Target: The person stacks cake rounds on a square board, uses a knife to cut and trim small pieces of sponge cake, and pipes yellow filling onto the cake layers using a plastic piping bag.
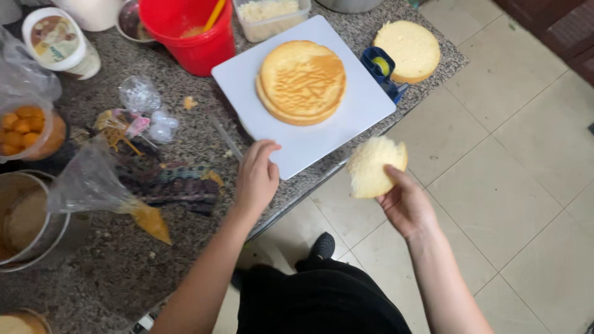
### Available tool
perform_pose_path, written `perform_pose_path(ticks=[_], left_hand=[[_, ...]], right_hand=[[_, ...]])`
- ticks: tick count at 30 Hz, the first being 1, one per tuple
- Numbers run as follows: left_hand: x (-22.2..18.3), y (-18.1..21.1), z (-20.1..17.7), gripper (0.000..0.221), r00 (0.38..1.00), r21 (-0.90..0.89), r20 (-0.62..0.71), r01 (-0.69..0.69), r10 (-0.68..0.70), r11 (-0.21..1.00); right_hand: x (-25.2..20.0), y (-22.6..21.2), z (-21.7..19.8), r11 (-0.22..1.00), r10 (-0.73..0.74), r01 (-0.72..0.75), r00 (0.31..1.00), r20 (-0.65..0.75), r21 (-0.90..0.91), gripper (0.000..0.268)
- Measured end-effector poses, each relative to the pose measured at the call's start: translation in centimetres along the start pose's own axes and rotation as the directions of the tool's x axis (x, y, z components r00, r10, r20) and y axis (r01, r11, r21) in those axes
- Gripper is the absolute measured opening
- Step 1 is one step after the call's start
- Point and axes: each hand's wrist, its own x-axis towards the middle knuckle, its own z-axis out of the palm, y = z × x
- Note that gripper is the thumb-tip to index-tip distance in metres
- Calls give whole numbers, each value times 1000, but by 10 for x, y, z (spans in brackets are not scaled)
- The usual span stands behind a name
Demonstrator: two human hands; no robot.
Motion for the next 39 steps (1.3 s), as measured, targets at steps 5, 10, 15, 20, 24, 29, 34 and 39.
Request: perform_pose_path(ticks=[5, 10, 15, 20, 24, 29, 34, 39], left_hand=[[23, 15, 20, 29, 982, 170, 177, -96, 66, 981], [12, 27, 30, 32, 973, 222, 221, -118, 68, 968], [24, 33, 42, 36, 900, 193, 421, -208, 111, 959], [44, 29, 64, 35, 847, 133, 483, -322, 223, 937], [63, 43, 70, 32, 835, 67, 495, -313, 241, 947], [105, 54, 75, 30, 816, -14, 566, -134, 118, 991], [186, 38, 78, 37, 898, 40, 353, -296, 264, 954], [249, 7, 82, 46, 765, -8, 452, -512, 460, 859]], right_hand=[[29, -40, -24, 997, 0, 0, 1000, 9, 83, 36], [53, -60, -23, 993, -42, 37, 998, 37, 115, 34], [62, -65, 2, 979, -107, 91, 991, 75, 183, 36], [85, -58, 31, 928, -74, 24, 990, 121, 371, 45], [121, -45, 36, 855, -37, -49, 987, 155, 517, 47], [167, -42, 34, 928, -35, -2, 995, 92, 373, 46], [190, -50, 37, 944, 53, -88, 992, 117, 316, 48], [203, -63, 35, 967, 53, -77, 993, 104, 242, 50]])
